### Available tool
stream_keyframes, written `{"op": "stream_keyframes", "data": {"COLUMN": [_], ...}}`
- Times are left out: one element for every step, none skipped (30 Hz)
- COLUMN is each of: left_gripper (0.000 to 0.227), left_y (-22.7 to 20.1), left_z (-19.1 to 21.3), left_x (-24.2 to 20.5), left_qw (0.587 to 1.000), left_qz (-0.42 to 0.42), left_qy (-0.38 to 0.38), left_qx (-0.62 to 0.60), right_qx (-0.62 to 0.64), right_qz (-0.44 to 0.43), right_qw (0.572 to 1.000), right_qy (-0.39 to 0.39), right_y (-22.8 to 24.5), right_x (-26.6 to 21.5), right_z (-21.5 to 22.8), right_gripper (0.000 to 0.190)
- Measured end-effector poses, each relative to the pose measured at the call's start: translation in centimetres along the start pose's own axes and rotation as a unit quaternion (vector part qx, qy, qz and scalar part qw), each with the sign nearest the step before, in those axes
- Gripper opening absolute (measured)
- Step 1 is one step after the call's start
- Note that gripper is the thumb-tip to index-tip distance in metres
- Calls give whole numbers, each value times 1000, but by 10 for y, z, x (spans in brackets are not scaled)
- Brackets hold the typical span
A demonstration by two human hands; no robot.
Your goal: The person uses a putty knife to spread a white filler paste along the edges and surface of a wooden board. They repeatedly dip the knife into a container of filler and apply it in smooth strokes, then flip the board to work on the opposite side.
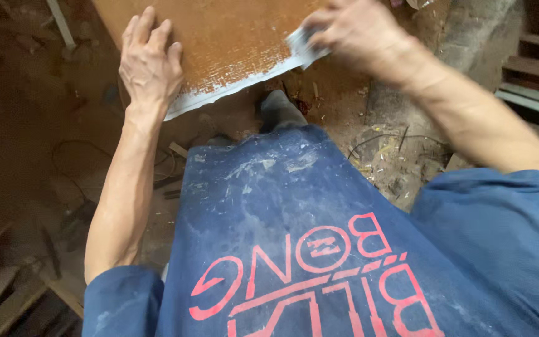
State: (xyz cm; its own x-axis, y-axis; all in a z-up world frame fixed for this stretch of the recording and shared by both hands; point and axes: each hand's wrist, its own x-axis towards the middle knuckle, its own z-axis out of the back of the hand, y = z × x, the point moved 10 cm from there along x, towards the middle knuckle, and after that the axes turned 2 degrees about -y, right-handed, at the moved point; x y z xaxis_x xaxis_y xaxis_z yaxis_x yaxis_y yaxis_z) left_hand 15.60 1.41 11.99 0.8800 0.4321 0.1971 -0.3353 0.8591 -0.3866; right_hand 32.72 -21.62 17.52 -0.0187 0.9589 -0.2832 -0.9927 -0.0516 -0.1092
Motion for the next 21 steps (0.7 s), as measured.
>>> {"op": "stream_keyframes", "data": {"left_gripper": [41,42,40,38,36,36,37,38,38,39,39,39,39,39,39,39,38,36,34,33,31], "left_y": [-1,-2,-5,-10,-14,-22,-31,-39,-45,-50,-54,-57,-59,-61,-62,-64,-66,-66,-66,-65,-64], "left_z": [1,2,2,2,1,0,-2,-4,-8,-11,-12,-14,-16,-16,-16,-16,-18,-19,-20,-22,-25], "left_x": [-1,0,3,4,7,8,10,13,17,21,25,28,29,32,34,34,34,34,33,33,33], "left_qw": [1000,1000,1000,1000,1000,1000,1000,999,999,999,998,999,999,999,999,999,1000,999,999,999,999], "left_qz": [0,3,0,-1,-1,-14,-27,-38,-40,-39,-39,-31,-23,-17,-10,-6,-1,6,13,19,23], "left_qy": [0,-2,-3,-5,-6,-10,-15,-20,-19,-19,-19,-16,-12,-10,-14,-14,-14,-22,-29,-37,-44], "left_qx": [-5,-8,2,14,25,13,0,-12,-21,-30,-39,-41,-44,-47,-39,-33,-27,-23,-19,-15,-10], "right_qx": [25,49,143,237,327,245,158,109,61,11,-10,-31,-53,-59,-66,-71,-61,-52,-42,-54,-67], "right_qz": [-43,-83,-138,-188,-236,-146,-52,-20,12,45,42,38,35,23,12,-1,-13,-24,-36,-20,-3], "right_qw": [999,995,979,951,911,958,986,994,998,998,998,998,997,998,998,997,998,998,998,998,998], "right_qy": [10,20,42,63,83,40,-4,-19,-34,-49,-45,-41,-37,-15,7,30,27,24,20,-2,-23], "right_y": [-28,-49,-68,-83,-89,-72,-50,-35,-17,-5,-4,-8,-16,-31,-52,-69,-85,-97,-103,-102,-98], "right_x": [-20,-35,-49,-60,-67,-53,-38,-25,-16,-11,-7,-6,-12,-19,-32,-46,-59,-69,-74,-74,-71], "right_z": [-3,-9,-19,-29,-40,-30,-21,-21,-22,-23,-27,-29,-29,-31,-31,-31,-25,-20,-16,-10,-6], "right_gripper": [40,45,43,41,39,37,35,33,32,30,31,31,32,32,34,35,33,32,30,32,34]}}
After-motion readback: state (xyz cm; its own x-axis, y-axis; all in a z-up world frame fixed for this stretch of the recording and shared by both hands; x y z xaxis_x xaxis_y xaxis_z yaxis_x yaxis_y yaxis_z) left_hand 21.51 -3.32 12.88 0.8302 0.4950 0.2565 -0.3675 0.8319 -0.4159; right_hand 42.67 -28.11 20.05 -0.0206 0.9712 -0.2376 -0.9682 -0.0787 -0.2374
